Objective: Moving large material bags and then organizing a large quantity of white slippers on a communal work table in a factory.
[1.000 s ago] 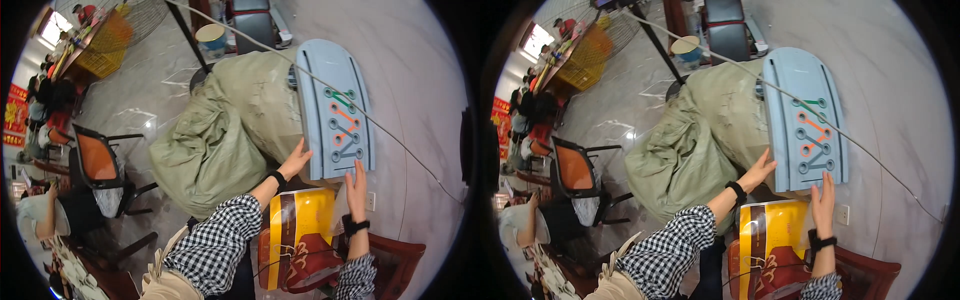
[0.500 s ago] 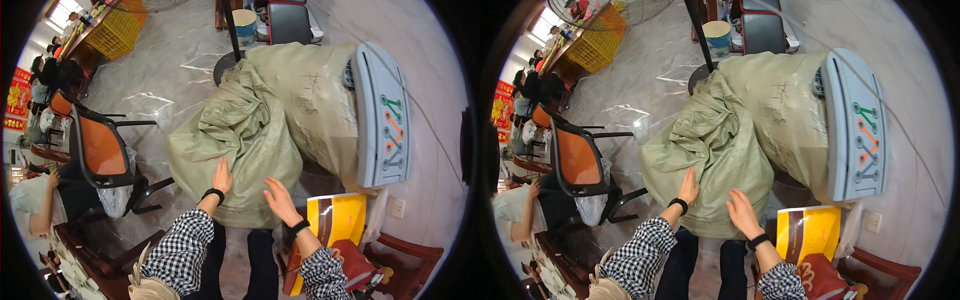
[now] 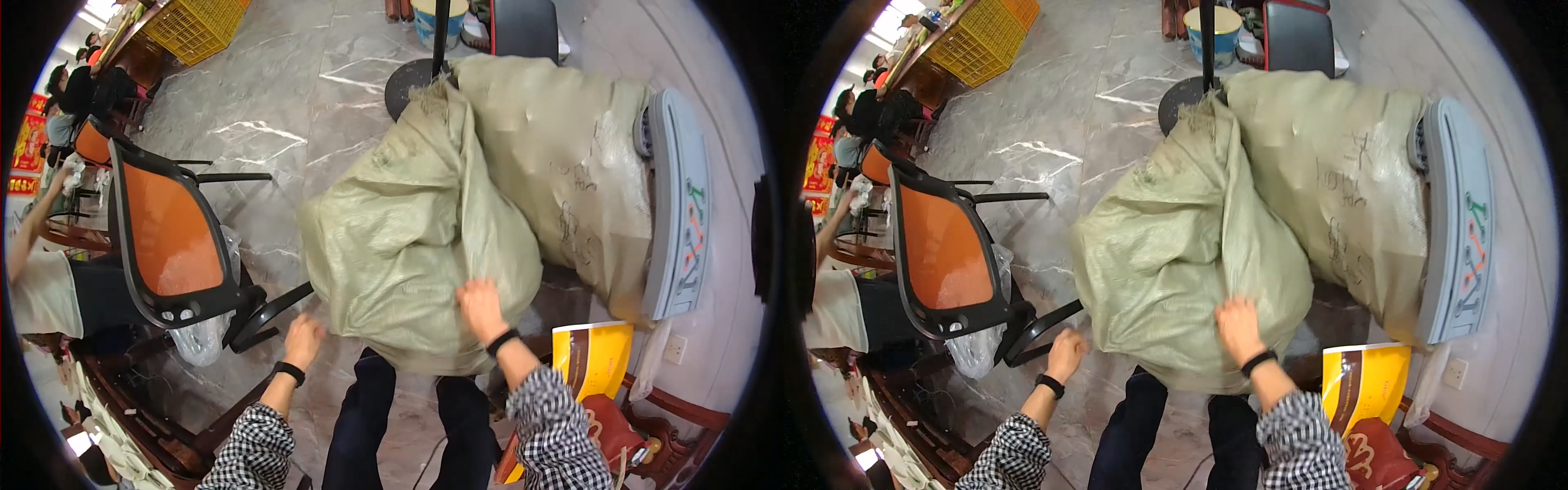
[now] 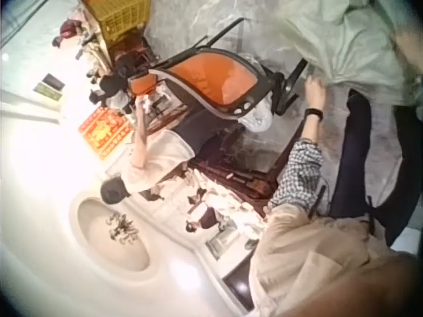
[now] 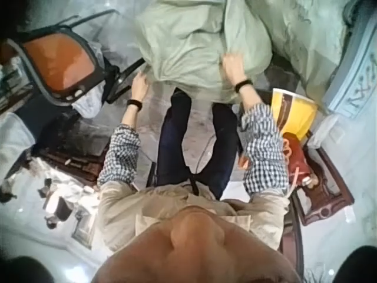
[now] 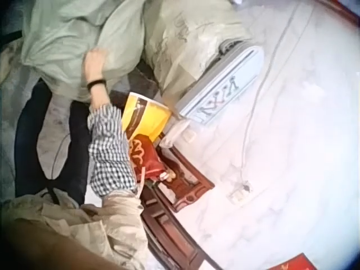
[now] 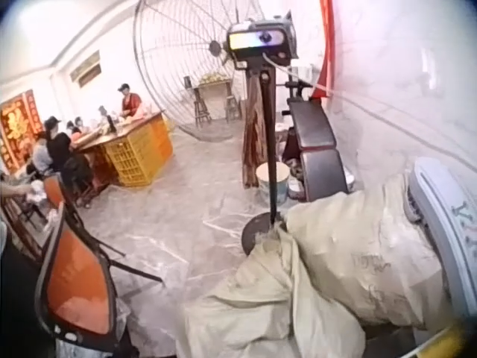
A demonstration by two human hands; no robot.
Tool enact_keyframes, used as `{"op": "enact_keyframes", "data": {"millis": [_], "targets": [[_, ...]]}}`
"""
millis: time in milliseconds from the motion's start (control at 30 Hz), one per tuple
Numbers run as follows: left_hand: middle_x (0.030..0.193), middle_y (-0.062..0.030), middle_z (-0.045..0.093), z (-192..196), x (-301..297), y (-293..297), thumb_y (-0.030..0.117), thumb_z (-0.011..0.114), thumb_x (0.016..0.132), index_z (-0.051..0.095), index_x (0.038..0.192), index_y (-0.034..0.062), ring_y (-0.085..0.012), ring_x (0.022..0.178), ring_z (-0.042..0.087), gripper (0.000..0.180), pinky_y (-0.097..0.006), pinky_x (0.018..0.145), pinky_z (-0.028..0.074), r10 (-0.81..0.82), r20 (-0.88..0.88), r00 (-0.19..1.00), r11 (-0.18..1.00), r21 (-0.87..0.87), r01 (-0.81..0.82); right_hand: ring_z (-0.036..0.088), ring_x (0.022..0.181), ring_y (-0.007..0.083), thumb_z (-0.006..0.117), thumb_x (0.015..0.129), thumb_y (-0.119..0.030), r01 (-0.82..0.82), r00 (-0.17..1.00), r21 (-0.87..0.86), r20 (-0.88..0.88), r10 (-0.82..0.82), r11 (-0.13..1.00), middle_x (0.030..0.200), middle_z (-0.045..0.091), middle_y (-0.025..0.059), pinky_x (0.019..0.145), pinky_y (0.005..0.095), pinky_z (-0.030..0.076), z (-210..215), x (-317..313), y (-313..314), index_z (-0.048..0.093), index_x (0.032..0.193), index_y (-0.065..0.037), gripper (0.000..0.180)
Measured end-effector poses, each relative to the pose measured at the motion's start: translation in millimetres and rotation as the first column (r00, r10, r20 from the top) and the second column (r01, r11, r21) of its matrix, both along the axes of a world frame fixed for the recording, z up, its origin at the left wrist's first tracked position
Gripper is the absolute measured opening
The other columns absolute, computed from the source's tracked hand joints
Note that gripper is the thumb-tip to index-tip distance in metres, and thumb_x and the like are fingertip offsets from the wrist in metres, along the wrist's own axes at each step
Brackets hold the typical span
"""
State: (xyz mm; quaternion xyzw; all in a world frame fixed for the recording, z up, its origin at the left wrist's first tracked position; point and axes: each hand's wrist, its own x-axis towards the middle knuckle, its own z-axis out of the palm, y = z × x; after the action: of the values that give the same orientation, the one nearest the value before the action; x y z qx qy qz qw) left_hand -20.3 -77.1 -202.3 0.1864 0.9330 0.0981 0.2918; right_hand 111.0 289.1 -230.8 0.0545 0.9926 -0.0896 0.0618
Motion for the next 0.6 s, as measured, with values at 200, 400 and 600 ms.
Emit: {"op": "enact_keyframes", "data": {"millis": [200, 400, 600], "targets": [[0.116, -0.0171, 0.053, 62, 5, 133, 0.001, 0.056, 0.074, 0.056, 0.111, 0.0001, -0.0362, 0.11, 0.049, 0.037, -0.045, 0.094, 0.04, -0.078, -0.309, 0.948, 0.819, 0.523, 0.238, 0.055, 0.074, 0.0223, 0.053, 0.072, -0.011, -0.043, 0.979, -0.165, 0.192, 0.075, 0.985, 0.071, 0.056, 0.0046, 0.069, 0.0343, 0.041, 135, 95, -8, 0.055, 0.07, -0.01, 0.003], [0.134, -0.0174, 0.044, -12, -3, 257, 0.033, 0.064, 0.08, 0.031, 0.139, 0.0015, -0.031, 0.133, 0.031, 0.075, -0.049, 0.112, 0.013, -0.233, -0.33, 0.915, 0.84, 0.406, 0.36, 0.054, 0.075, 0.0176, 0.056, 0.071, -0.012, -0.133, 0.935, -0.401, 0.253, 0.249, 0.906, 0.071, 0.055, 0.0005, 0.068, 0.0311, 0.04, 226, 102, -15, 0.058, 0.074, -0.012, 0.004], [0.087, -0.0079, 0.07, -52, 6, 232, 0.017, 0.046, 0.088, 0.073, 0.092, 0.0135, -0.0211, 0.089, 0.066, 0.027, -0.043, 0.105, 0.021, -0.684, 0.138, 0.717, 0.666, -0.284, 0.69, 0.055, 0.073, 0.0198, 0.059, 0.069, -0.011, -0.008, 0.949, -0.463, 0.276, 0.153, 0.886, 0.069, 0.055, 0.0019, 0.067, 0.0313, 0.042, 190, 141, -1, 0.057, 0.075, -0.008, 0.006]]}}
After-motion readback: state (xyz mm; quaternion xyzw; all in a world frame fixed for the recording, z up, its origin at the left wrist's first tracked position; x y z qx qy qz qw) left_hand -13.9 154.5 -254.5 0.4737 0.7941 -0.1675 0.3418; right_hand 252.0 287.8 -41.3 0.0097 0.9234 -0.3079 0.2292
